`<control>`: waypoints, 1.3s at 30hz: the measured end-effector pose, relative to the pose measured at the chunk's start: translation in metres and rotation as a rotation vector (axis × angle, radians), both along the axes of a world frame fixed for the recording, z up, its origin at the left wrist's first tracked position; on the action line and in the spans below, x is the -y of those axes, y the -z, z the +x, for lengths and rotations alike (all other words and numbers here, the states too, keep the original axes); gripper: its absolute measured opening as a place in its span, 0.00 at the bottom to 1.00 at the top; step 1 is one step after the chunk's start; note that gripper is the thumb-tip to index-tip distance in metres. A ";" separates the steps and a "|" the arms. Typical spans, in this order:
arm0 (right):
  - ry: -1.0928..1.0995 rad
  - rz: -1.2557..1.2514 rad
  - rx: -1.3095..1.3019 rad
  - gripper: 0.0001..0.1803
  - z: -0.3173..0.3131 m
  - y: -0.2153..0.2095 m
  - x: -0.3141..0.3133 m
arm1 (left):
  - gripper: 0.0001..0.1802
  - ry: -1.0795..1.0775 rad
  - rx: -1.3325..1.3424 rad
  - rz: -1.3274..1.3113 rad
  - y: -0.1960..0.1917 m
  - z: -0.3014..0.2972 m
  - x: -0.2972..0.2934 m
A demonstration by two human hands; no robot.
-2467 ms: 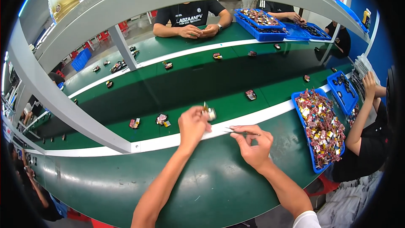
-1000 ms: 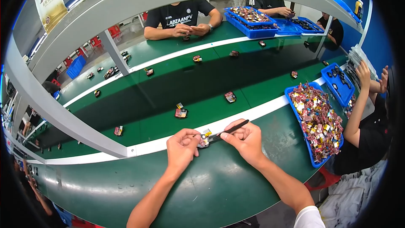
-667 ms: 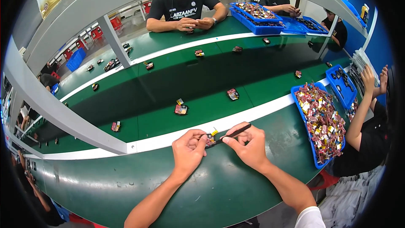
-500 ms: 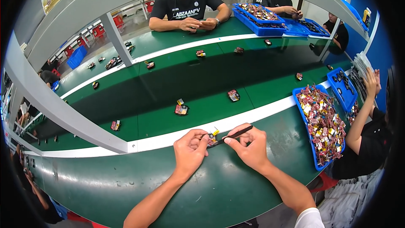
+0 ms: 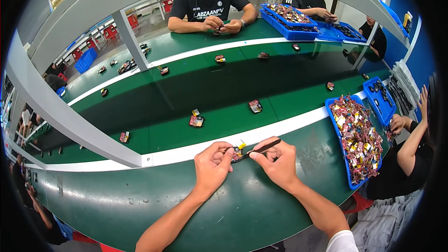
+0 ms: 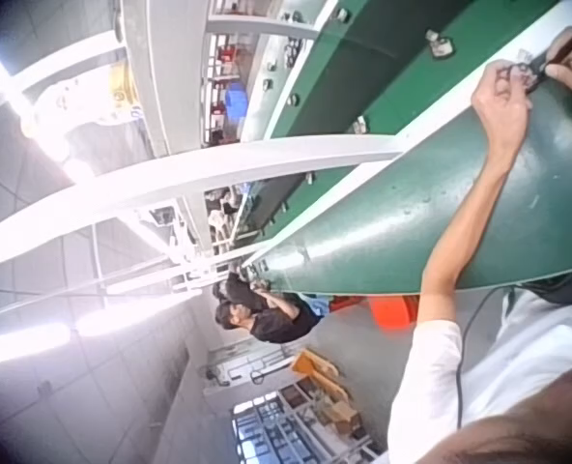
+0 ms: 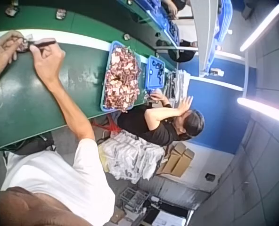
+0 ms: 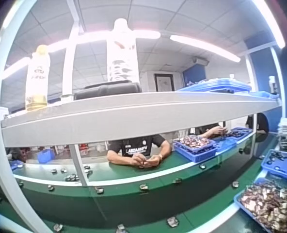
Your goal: The recorder is assembling small electronic components, specifically circuit boards, on a production line, using a marking tool to sign or label each piece before placing it on a conveyor belt.
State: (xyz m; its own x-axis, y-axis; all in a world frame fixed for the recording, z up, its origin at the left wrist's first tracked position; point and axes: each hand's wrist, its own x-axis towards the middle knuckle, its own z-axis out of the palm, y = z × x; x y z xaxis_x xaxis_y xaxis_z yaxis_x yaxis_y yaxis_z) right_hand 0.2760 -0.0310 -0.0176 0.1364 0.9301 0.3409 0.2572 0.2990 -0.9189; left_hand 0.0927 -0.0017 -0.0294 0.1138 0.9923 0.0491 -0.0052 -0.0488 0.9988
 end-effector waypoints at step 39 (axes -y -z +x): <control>-0.099 -0.130 -0.498 0.10 -0.003 0.008 0.003 | 0.16 0.314 0.290 -0.017 0.004 -0.015 -0.014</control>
